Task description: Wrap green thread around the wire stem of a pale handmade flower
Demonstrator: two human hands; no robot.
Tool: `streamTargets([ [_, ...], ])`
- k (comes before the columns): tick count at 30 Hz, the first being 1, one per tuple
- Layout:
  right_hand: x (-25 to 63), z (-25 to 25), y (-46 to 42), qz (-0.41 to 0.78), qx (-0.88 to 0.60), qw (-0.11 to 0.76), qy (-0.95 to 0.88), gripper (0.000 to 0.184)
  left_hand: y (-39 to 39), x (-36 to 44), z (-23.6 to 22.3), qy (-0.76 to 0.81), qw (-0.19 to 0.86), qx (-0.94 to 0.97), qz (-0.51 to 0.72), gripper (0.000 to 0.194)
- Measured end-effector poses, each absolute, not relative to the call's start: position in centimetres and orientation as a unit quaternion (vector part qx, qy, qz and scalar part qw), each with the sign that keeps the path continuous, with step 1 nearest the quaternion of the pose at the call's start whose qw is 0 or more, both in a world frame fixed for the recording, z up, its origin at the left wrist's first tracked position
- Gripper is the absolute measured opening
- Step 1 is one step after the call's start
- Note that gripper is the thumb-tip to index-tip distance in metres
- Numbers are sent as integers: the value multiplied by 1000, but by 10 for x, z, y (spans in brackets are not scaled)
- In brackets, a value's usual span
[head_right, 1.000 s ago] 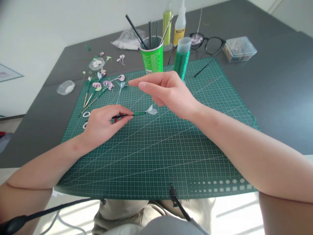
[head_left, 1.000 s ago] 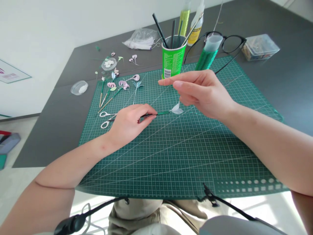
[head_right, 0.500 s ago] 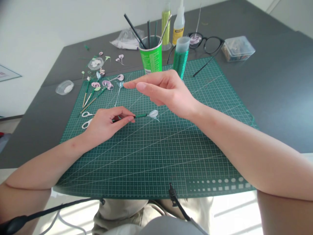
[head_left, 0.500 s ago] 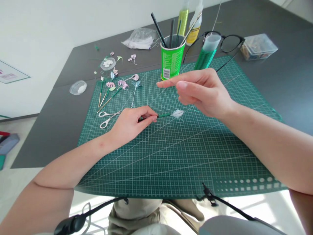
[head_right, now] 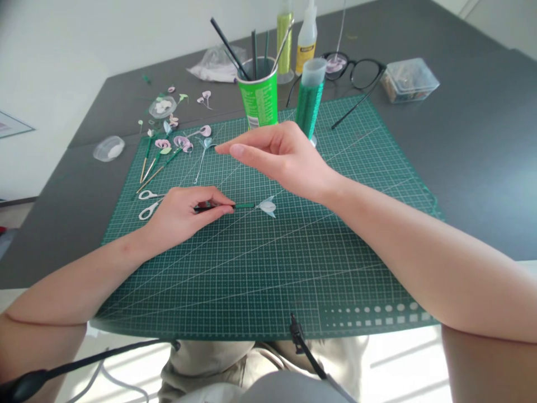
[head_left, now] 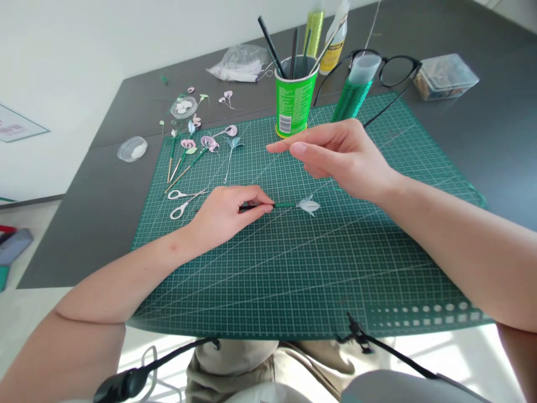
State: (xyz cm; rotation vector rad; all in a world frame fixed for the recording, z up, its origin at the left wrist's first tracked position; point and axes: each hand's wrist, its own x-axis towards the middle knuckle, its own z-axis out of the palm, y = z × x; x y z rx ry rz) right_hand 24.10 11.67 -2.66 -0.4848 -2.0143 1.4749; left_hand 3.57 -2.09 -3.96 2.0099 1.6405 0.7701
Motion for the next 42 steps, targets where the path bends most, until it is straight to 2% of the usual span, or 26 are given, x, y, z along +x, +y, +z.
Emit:
streamTargets([
  [9, 237, -29, 118, 520, -205, 280, -780, 28, -24, 36, -36, 590, 216, 722, 290, 1],
  [15, 236, -29, 118, 507, -223, 254, -793, 26, -29, 40, -33, 591, 210, 720, 297, 4],
  [17, 236, -28, 118, 523, -221, 236, -789, 37, -30, 42, -32, 590, 203, 723, 297, 4],
  [21, 238, -28, 119, 564, -217, 195, -772, 71, -31, 42, -31, 581, 180, 734, 303, 4],
  [24, 238, -28, 120, 578, -231, 185, -761, 80, -30, 41, -32, 572, 163, 742, 309, 5],
  [36, 233, -33, 122, 583, -246, 129, -763, 80, -34, 43, -33, 605, 173, 702, 333, 4],
  [42, 232, -37, 124, 569, -265, 132, -767, 80, -32, 41, -37, 621, 189, 675, 352, 8],
])
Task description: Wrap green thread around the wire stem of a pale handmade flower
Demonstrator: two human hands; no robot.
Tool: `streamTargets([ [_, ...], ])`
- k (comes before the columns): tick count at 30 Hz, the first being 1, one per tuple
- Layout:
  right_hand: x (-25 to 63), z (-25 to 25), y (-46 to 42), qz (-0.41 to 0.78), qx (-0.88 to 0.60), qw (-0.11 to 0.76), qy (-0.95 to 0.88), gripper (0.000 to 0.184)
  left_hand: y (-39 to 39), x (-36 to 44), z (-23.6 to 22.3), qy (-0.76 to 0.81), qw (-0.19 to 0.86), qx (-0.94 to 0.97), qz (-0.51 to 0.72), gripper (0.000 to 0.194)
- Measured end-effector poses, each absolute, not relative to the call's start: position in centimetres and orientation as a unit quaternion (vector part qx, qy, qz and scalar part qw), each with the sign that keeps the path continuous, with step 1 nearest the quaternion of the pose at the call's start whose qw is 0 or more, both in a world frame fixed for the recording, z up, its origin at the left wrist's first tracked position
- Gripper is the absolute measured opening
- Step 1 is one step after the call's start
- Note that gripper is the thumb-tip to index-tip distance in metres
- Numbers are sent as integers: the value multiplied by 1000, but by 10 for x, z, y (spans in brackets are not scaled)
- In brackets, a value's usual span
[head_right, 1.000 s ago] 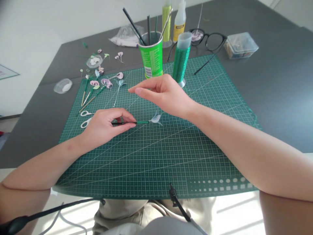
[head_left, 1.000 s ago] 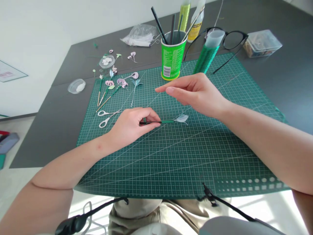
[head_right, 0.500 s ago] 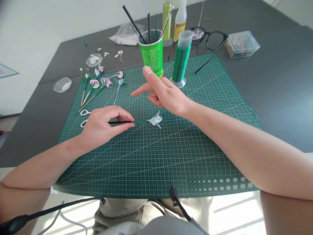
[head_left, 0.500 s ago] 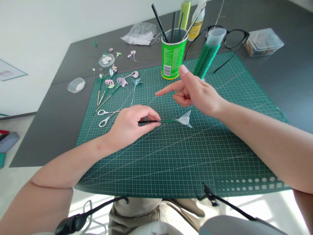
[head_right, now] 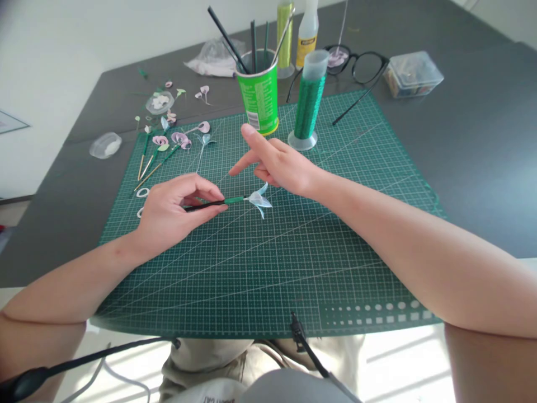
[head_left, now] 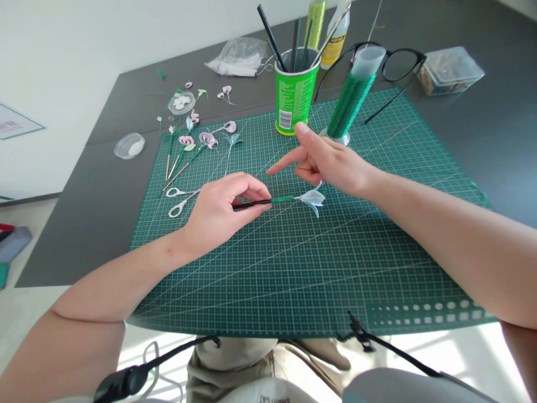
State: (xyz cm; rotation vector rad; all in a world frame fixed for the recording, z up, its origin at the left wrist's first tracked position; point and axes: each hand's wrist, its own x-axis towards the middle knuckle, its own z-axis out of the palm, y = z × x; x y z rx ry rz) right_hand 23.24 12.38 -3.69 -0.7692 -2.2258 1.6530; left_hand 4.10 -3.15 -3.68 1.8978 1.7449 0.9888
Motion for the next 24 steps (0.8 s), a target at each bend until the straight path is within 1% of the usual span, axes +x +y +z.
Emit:
streamTargets([
  [5, 233, -40, 122, 575, -260, 153, -760, 77, -30, 40, -37, 617, 203, 676, 347, 8],
  [8, 232, -42, 124, 580, -252, 154, -759, 76, -30, 41, -38, 624, 191, 674, 347, 8],
  [12, 231, -45, 126, 569, -249, 140, -771, 77, -26, 40, -41, 635, 175, 646, 386, 11],
  [17, 231, -46, 126, 557, -237, 137, -784, 66, -16, 32, -43, 656, 234, 567, 440, 18],
  [20, 232, -45, 126, 550, -221, 133, -795, 67, -11, 27, -44, 653, 250, 546, 461, 20],
  [24, 232, -44, 126, 534, -213, 126, -808, 69, -9, 27, -45, 655, 281, 515, 476, 15],
])
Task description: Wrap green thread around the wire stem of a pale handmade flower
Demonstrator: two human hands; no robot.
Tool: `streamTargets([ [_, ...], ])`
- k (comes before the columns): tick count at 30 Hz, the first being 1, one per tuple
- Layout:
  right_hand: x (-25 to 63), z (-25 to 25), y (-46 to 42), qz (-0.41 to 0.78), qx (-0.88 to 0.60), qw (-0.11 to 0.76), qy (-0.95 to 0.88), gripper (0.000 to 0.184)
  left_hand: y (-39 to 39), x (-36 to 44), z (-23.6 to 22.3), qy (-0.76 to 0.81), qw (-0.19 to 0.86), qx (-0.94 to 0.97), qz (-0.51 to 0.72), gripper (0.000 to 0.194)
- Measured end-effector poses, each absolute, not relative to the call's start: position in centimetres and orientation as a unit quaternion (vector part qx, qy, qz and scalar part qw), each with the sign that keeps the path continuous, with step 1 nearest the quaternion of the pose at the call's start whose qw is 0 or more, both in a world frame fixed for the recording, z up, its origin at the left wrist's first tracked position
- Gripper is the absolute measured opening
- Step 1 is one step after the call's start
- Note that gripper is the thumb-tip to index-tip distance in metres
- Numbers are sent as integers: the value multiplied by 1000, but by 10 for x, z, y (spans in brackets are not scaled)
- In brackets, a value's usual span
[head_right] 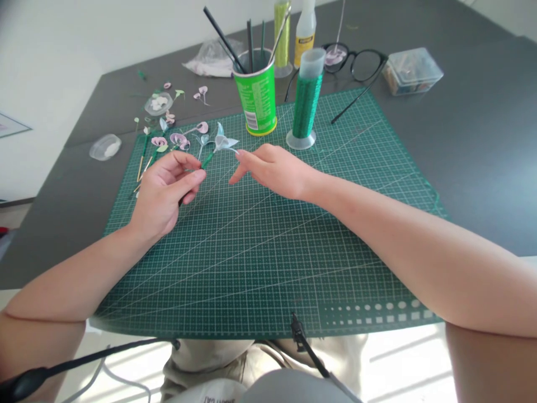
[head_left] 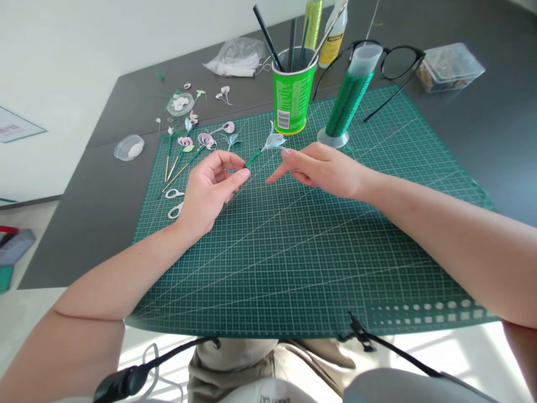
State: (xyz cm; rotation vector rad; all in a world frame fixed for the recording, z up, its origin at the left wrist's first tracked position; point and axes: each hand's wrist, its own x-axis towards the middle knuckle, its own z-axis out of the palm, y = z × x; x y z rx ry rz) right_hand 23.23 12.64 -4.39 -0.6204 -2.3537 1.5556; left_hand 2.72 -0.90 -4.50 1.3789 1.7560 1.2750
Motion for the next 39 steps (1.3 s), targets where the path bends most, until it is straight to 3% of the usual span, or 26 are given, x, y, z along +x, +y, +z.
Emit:
streamTargets([
  [12, 230, -43, 125, 513, -262, 116, -809, 61, -6, 30, -45, 643, 337, 483, 490, 17],
  [23, 231, -45, 132, 617, -326, 236, -676, 68, -7, 29, -43, 649, 371, 469, 469, 24],
  [27, 229, -45, 135, 589, -376, 293, -653, 57, -7, 32, -41, 642, 381, 460, 480, 21],
  [32, 225, -55, 136, 454, -374, 324, -741, 21, -7, 33, -41, 637, 399, 451, 481, 21],
  [36, 224, -66, 135, 425, -280, 313, -802, 44, -8, 34, -42, 620, 425, 449, 482, 19],
  [39, 225, -69, 132, 498, -211, 251, -803, 43, -8, 36, -42, 609, 437, 453, 483, 17],
])
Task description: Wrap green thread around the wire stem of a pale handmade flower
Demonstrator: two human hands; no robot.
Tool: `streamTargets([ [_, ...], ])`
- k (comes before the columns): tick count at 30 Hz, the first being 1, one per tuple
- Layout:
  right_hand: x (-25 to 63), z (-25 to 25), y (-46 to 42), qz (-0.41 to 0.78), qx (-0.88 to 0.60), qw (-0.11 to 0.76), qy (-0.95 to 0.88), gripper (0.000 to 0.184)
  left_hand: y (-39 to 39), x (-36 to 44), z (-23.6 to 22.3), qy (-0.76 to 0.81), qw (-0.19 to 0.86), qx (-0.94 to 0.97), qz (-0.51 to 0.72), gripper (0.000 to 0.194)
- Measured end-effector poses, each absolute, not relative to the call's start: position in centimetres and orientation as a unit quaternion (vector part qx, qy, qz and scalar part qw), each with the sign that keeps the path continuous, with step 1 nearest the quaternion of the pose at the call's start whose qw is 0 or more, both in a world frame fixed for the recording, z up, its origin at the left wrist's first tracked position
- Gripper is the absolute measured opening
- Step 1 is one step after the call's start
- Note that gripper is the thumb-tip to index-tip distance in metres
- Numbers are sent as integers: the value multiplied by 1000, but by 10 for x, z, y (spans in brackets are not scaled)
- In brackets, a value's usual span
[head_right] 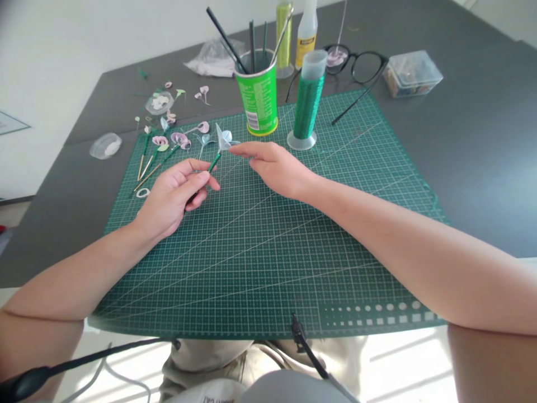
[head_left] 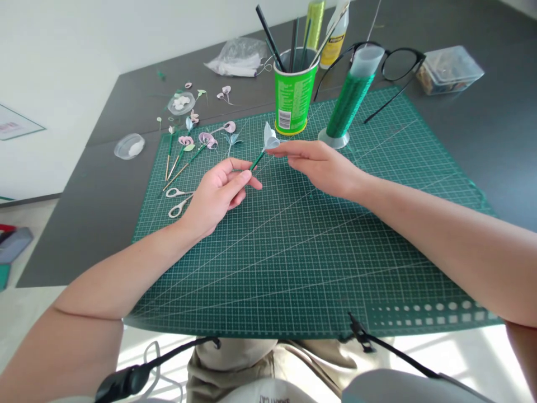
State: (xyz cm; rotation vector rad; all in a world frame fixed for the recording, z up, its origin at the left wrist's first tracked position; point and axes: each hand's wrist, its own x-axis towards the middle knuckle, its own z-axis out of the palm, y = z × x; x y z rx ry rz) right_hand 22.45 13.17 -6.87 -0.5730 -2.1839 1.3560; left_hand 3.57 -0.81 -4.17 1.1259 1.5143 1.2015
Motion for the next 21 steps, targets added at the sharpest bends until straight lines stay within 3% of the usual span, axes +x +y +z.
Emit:
streamTargets([
  [3, 224, -66, 124, 586, -153, 171, -777, 33, -9, 36, -43, 600, 440, 461, 484, 16],
  [6, 223, -60, 114, 606, -141, 123, -773, 34, -10, 35, -45, 594, 439, 466, 488, 17],
  [12, 228, -49, 100, 339, -132, 127, -923, 31, -8, 34, -47, 596, 448, 451, 490, 17],
  [16, 229, -49, 97, 307, -122, 105, -938, 29, -6, 34, -46, 606, 450, 443, 483, 17],
  [21, 228, -50, 101, 288, -172, 162, -928, 26, -6, 34, -45, 615, 447, 442, 476, 14],
])
